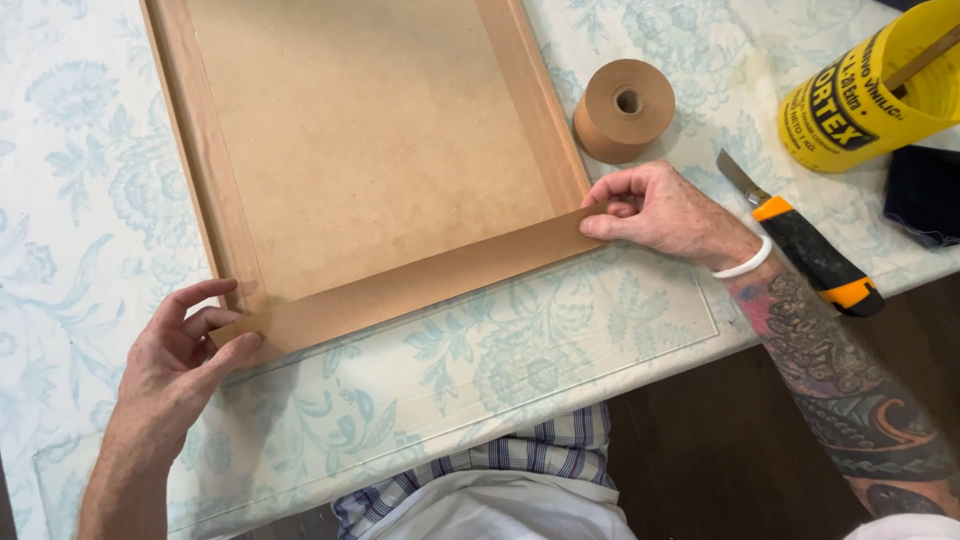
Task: Applying water-activated paper tape to the back of a picture frame, smoothing it down with a cloth, and trimming the edges with a utility knife.
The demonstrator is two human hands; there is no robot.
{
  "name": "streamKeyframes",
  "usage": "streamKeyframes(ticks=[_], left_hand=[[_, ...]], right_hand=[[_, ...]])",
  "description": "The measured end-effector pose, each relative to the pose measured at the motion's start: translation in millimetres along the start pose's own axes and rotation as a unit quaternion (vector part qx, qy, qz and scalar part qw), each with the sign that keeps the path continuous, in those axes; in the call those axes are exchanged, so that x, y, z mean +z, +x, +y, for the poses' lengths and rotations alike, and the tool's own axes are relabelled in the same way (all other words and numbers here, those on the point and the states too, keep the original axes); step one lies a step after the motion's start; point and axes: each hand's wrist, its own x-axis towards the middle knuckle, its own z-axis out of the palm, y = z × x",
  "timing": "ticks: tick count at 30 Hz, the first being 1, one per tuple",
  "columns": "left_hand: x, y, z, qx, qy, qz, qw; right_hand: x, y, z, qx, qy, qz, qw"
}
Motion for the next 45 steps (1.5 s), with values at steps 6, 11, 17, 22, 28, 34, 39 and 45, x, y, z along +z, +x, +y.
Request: streamKeyframes(ticks=[6,11,17,22,28,34,39,45], left_hand=[[2.7,0.3,-1.4,0.03,0.033,0.005,0.999],[7.3,-2.9,6.7,0.005,0.047,0.023,0.999],[8.9,-4.5,8.2,0.009,0.044,0.02,0.999],[8.6,-2.6,6.2,0.016,0.048,0.022,0.998],[8.1,-3.7,6.6,0.01,0.041,0.02,0.999],[7.8,-2.0,2.9,0.02,0.04,0.022,0.999],[6.1,-0.1,-0.9,0.028,0.043,0.024,0.998],[7.2,0.2,1.9,0.028,0.048,0.025,0.998]], right_hand=[[-1.4,-1.4,2.7,-0.032,-0.004,-0.002,0.999],[-2.8,-2.7,4.3,-0.043,0.006,-0.009,0.999],[-4.0,-4.8,2.0,-0.047,0.006,-0.022,0.999],[-4.6,-6.1,2.1,-0.039,0.011,-0.025,0.999],[-5.1,-6.7,3.6,-0.052,0.021,-0.027,0.998],[-8.2,-21.1,-10.9,-0.081,0.005,-0.011,0.997],[-15.5,-27.4,3.1,-0.098,0.022,0.044,0.994],[-12.1,-29.2,-0.5,-0.067,0.031,0.025,0.997]])
